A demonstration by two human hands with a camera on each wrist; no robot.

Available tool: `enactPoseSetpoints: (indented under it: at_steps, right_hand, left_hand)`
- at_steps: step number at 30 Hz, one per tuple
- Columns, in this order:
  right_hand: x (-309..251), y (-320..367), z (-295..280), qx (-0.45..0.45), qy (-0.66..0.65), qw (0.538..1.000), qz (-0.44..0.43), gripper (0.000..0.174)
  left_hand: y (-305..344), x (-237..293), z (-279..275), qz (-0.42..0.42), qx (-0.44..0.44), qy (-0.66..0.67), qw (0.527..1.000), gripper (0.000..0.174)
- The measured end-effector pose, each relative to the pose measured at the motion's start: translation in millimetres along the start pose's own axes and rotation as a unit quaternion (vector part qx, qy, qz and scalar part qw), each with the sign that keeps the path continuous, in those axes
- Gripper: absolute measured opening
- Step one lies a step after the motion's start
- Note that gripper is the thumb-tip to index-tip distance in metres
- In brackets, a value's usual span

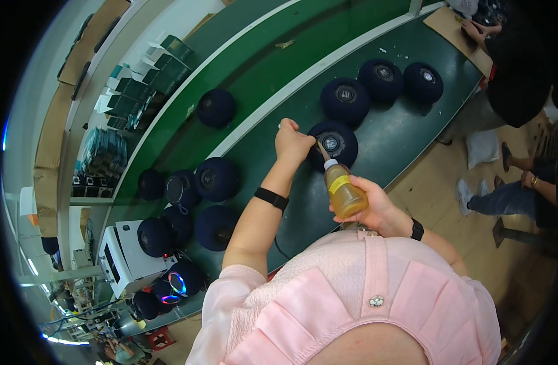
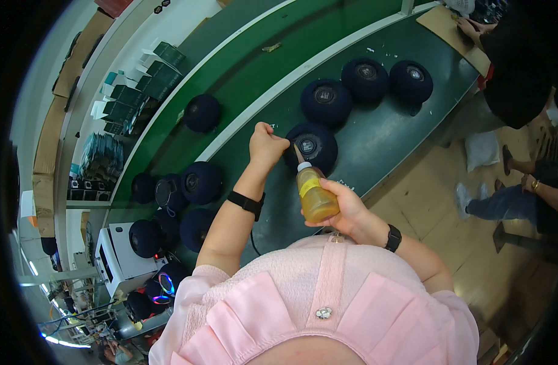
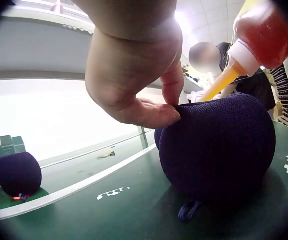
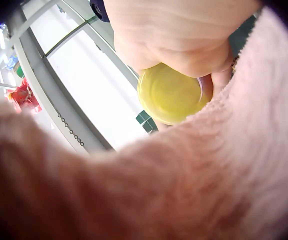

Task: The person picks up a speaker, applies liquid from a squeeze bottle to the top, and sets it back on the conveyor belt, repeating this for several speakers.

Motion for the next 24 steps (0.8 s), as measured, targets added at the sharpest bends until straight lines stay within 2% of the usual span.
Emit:
enactPoseSetpoints:
  at_steps: [5,9,15,17,18,20,21,22,23,24]
  right_hand:
    - [-6.2,1.8,-4.0,0.031,0.035,0.999,-0.015,0.048]
    - [-10.0,-1.8,-6.1,0.010,0.047,0.999,-0.013,0.048]
    - [-10.7,5.5,-16.9,0.053,0.065,0.996,-0.001,0.045]
    - [-28.3,8.5,-25.2,0.050,0.146,0.983,-0.103,0.043]
    - [-29.7,11.3,-28.9,0.048,0.149,0.982,-0.104,0.043]
    - [-53.9,26.5,-24.8,0.010,0.206,0.944,-0.259,0.047]
    - [-56.9,29.8,-29.4,0.010,0.210,0.942,-0.261,0.047]
    - [-66.8,37.4,-27.7,-0.018,0.219,0.924,-0.313,0.051]
    - [-75.5,45.5,-24.7,-0.047,0.227,0.902,-0.364,0.055]
    - [-79.9,48.4,-25.7,-0.055,0.216,0.904,-0.366,0.056]
  left_hand:
    - [-1.3,0.5,-1.5,0.015,0.015,-0.026,0.999,0.038]
    - [-0.7,-0.5,-0.5,0.003,0.011,-0.019,1.000,0.038]
    - [-1.2,-4.2,2.0,-0.005,0.017,-0.028,0.999,0.039]
    - [2.4,-8.0,3.6,-0.004,0.016,-0.020,1.000,0.039]
    - [3.7,-16.1,5.2,-0.005,0.021,0.017,1.000,0.041]
    - [8.5,-35.9,8.3,-0.003,0.026,0.056,0.998,0.043]
    - [13.1,-52.3,8.3,-0.024,0.035,0.137,0.990,0.045]
    - [20.7,-61.6,6.6,-0.044,0.045,0.218,0.974,0.048]
    - [32.8,-70.7,10.9,-0.073,0.016,0.259,0.963,0.055]
    - [47.7,-75.7,17.2,-0.102,-0.013,0.300,0.948,0.063]
Point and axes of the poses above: each hand's wrist, its own y-axis away from the middle knuckle, its own z-axis out of the palm, x = y × z, the point moved 8 cm from there along -y, towards the middle knuckle, and after that the axes turned 1 degree about x, right-handed, at the moved point
